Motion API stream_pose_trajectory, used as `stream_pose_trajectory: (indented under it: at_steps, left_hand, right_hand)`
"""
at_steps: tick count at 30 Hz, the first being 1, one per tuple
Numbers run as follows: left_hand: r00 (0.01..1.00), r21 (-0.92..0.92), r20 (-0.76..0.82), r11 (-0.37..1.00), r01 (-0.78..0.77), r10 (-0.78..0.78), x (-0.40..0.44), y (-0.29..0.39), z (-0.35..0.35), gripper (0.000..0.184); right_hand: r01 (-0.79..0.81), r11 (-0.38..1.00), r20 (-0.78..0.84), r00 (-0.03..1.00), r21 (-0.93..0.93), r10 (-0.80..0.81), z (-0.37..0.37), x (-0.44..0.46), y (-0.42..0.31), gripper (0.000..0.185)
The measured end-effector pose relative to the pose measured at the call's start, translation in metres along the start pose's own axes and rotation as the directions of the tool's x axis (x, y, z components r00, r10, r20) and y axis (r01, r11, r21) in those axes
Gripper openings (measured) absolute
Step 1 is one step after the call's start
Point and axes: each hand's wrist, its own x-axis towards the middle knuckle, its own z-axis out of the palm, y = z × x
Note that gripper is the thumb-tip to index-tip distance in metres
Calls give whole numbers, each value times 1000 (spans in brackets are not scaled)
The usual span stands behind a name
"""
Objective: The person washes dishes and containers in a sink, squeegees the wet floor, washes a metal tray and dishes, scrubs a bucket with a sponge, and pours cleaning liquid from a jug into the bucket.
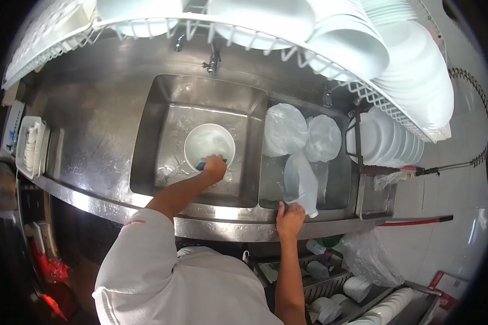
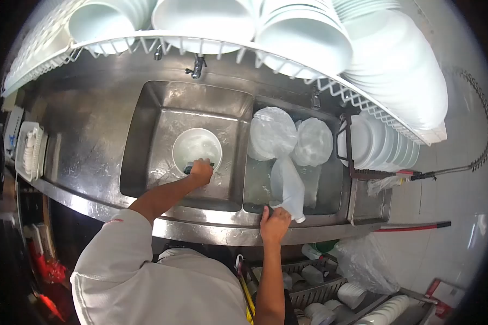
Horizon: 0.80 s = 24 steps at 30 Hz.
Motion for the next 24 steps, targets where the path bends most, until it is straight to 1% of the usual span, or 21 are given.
stream_pose_trajectory:
  at_steps: [1, 3, 4, 6, 7, 9, 11, 12, 13, 14, 15, 17, 18, 21, 22, 24]
  left_hand:
    - [1000, -42, -11, 999, -11, 11, 3, 0, 1, 28]
    - [999, -115, -29, 993, -35, 32, 8, -6, 0, 26]
    - [998, -115, -64, 993, -31, 24, 12, -10, -2, 25]
    - [994, -111, -111, 993, -34, 22, 13, -17, -2, 24]
    - [994, -154, -111, 988, -30, 13, 10, -24, -13, 27]
    - [993, -250, -117, 968, -16, -13, 16, -44, -47, 34]
    - [984, -458, -137, 888, 41, -116, 23, -78, -71, 48]
    - [989, -545, -73, 836, 68, -128, 26, -101, -80, 54]
    - [994, -646, -63, 763, 29, -91, 29, -119, -76, 51]
    - [991, -793, -75, 609, 10, -114, 29, -126, -65, 51]
    - [988, -904, -80, 427, -16, -132, 21, -126, -64, 51]
    - [982, -985, 22, 165, 54, -188, 8, -121, -73, 54]
    - [975, -995, 86, 22, 93, -206, 2, -118, -71, 55]
    - [971, -953, 75, -304, 2, -227, -2, -114, -69, 64]
    - [976, -928, 78, -372, -2, -201, -6, -114, -76, 68]
    - [968, -858, 51, -507, -83, -245, -12, -114, -89, 69]
  right_hand:
    - [-3, 1000, 11, 1000, 22, 3, 3, -5, 1, 34]
    - [9, 996, -64, 998, 85, -4, 6, -11, 5, 31]
    - [18, 993, -102, 995, 119, -5, 7, -12, 6, 29]
    - [-46, 987, -53, 997, 155, 55, 8, -12, 7, 27]
    - [-84, 982, -21, 996, 169, 88, 5, -12, 6, 26]
    - [-71, 980, -41, 996, 186, 79, 3, -12, 5, 26]
    - [-49, 981, -48, 997, 189, 59, 3, -11, 7, 26]
    - [-53, 981, -37, 997, 188, 61, 3, -11, 6, 26]
    - [-56, 981, -43, 997, 183, 64, 3, -11, 6, 26]
    - [-60, 982, -51, 996, 177, 70, 4, -11, 6, 26]
    - [-67, 984, -57, 995, 167, 77, 4, -11, 6, 26]
    - [-81, 984, -31, 996, 161, 87, 4, -11, 5, 26]
    - [-85, 984, -11, 996, 155, 88, 3, -11, 6, 26]
    - [-81, 986, -14, 996, 146, 84, 5, -11, 6, 25]
    - [-80, 987, -12, 997, 141, 82, 5, -12, 6, 25]
    - [-80, 988, -14, 997, 132, 82, 6, -12, 6, 25]
